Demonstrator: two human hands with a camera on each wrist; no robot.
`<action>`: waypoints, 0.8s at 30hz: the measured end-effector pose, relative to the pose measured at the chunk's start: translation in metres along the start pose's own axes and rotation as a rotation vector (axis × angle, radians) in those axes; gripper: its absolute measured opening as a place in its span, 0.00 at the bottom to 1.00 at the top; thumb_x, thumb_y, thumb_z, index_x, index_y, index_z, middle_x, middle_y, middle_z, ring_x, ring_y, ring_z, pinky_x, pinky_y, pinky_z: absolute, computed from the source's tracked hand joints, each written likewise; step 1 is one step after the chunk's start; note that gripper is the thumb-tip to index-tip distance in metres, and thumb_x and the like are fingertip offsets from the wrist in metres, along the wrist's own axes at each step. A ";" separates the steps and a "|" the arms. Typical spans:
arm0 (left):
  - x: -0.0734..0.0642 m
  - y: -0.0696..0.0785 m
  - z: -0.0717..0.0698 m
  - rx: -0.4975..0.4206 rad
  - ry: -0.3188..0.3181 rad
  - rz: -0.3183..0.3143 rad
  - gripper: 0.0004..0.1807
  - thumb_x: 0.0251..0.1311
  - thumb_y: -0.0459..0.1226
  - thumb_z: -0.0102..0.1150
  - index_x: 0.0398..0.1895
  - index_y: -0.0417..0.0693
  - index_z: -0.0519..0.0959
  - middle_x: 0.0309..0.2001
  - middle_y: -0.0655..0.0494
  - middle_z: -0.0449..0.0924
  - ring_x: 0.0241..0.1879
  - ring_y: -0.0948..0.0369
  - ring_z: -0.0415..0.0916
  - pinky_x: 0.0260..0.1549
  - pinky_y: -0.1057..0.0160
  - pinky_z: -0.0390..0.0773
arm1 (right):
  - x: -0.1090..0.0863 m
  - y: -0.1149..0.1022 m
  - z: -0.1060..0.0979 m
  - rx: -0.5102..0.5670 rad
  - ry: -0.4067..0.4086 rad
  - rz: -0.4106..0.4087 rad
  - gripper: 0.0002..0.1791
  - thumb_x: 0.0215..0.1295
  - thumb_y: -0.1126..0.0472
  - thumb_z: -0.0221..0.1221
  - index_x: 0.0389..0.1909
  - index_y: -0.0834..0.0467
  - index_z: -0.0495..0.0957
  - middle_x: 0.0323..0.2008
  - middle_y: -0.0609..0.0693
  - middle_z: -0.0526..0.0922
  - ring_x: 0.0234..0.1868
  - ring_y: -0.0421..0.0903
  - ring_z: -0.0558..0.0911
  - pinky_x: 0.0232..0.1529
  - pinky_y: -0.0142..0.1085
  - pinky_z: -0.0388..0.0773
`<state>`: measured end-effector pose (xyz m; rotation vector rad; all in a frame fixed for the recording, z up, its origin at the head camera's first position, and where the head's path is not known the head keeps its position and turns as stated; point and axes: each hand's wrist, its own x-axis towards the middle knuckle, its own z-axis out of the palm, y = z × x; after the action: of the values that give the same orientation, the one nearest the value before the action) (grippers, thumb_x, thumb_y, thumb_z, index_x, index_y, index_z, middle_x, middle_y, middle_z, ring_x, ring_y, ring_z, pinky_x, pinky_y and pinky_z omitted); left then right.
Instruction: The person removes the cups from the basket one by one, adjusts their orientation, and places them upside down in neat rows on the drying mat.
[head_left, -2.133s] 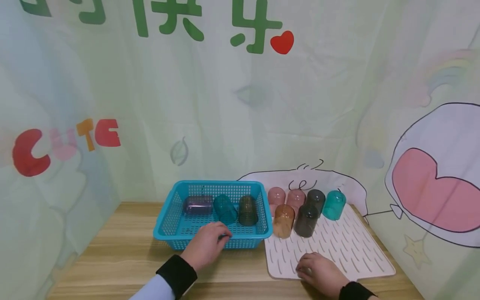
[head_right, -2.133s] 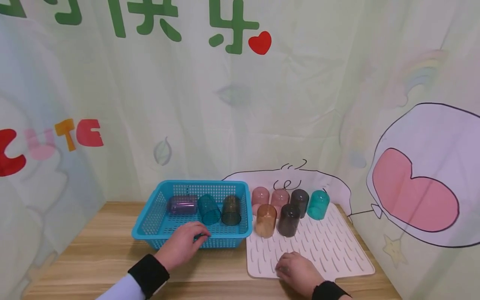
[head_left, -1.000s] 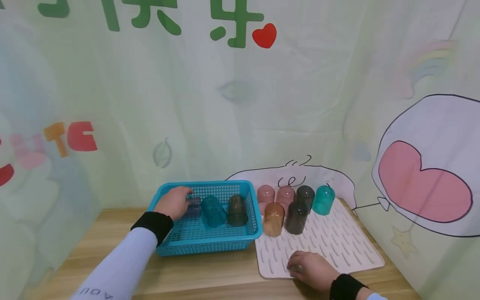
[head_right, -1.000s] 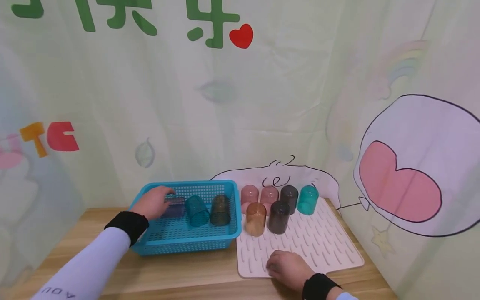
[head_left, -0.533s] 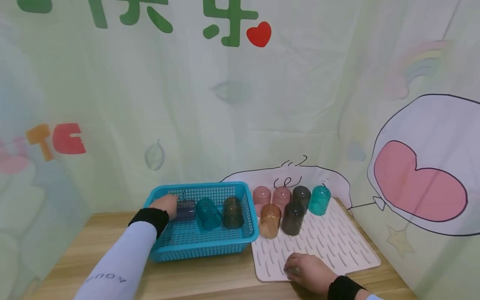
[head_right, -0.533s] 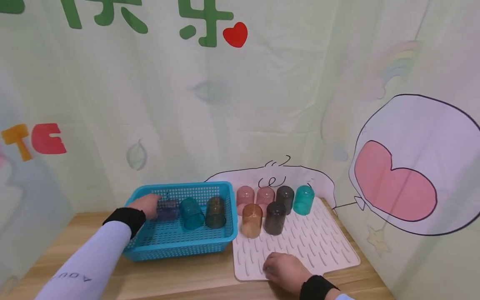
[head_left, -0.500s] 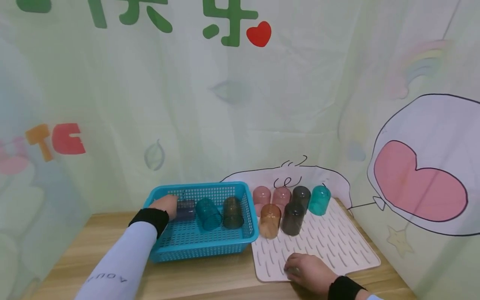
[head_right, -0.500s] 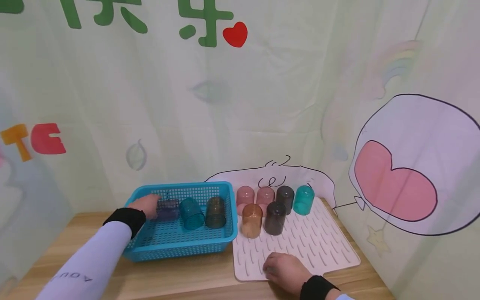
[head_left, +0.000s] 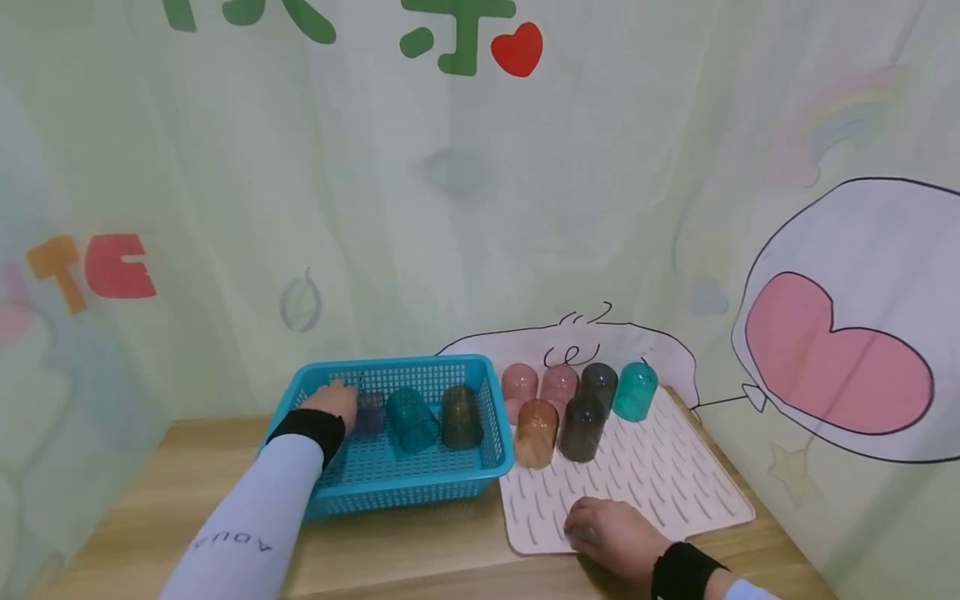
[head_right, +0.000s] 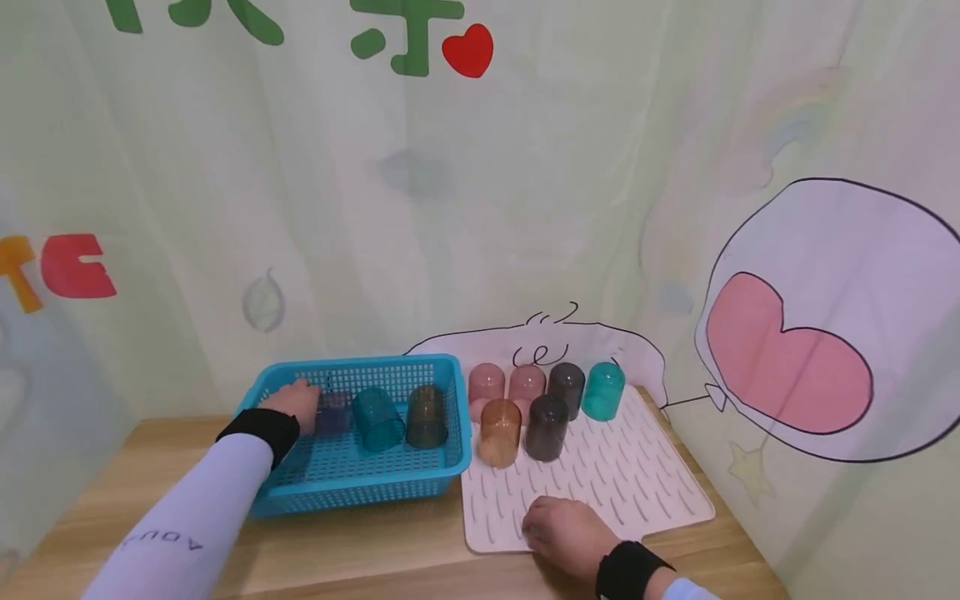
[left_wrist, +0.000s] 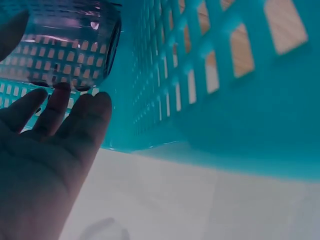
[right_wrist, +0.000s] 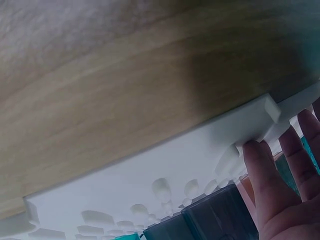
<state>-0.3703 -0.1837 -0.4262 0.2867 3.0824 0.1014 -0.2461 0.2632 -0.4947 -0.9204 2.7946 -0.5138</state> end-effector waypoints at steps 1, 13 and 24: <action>-0.001 0.001 -0.003 0.007 0.016 0.000 0.17 0.61 0.28 0.52 0.53 0.29 0.73 0.53 0.26 0.70 0.48 0.36 0.69 0.46 0.41 0.76 | 0.001 0.000 -0.001 -0.008 0.008 -0.004 0.06 0.59 0.56 0.64 0.37 0.44 0.82 0.36 0.35 0.79 0.37 0.31 0.75 0.42 0.37 0.81; -0.018 0.017 -0.023 -0.018 -0.084 -0.001 0.26 0.65 0.27 0.46 0.62 0.18 0.56 0.53 0.25 0.72 0.54 0.37 0.68 0.53 0.42 0.74 | 0.004 -0.004 -0.005 -0.013 -0.003 -0.004 0.06 0.60 0.56 0.64 0.38 0.44 0.82 0.38 0.35 0.79 0.39 0.32 0.75 0.43 0.38 0.80; -0.013 0.013 -0.004 -0.080 -0.079 -0.062 0.27 0.61 0.33 0.56 0.60 0.26 0.64 0.51 0.30 0.76 0.48 0.42 0.74 0.49 0.41 0.76 | 0.000 -0.001 -0.002 -0.002 -0.030 0.013 0.06 0.61 0.56 0.63 0.38 0.43 0.81 0.38 0.35 0.79 0.39 0.31 0.74 0.44 0.38 0.80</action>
<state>-0.3554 -0.1737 -0.4207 0.1862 2.9962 0.2046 -0.2465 0.2629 -0.4926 -0.9019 2.7729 -0.4914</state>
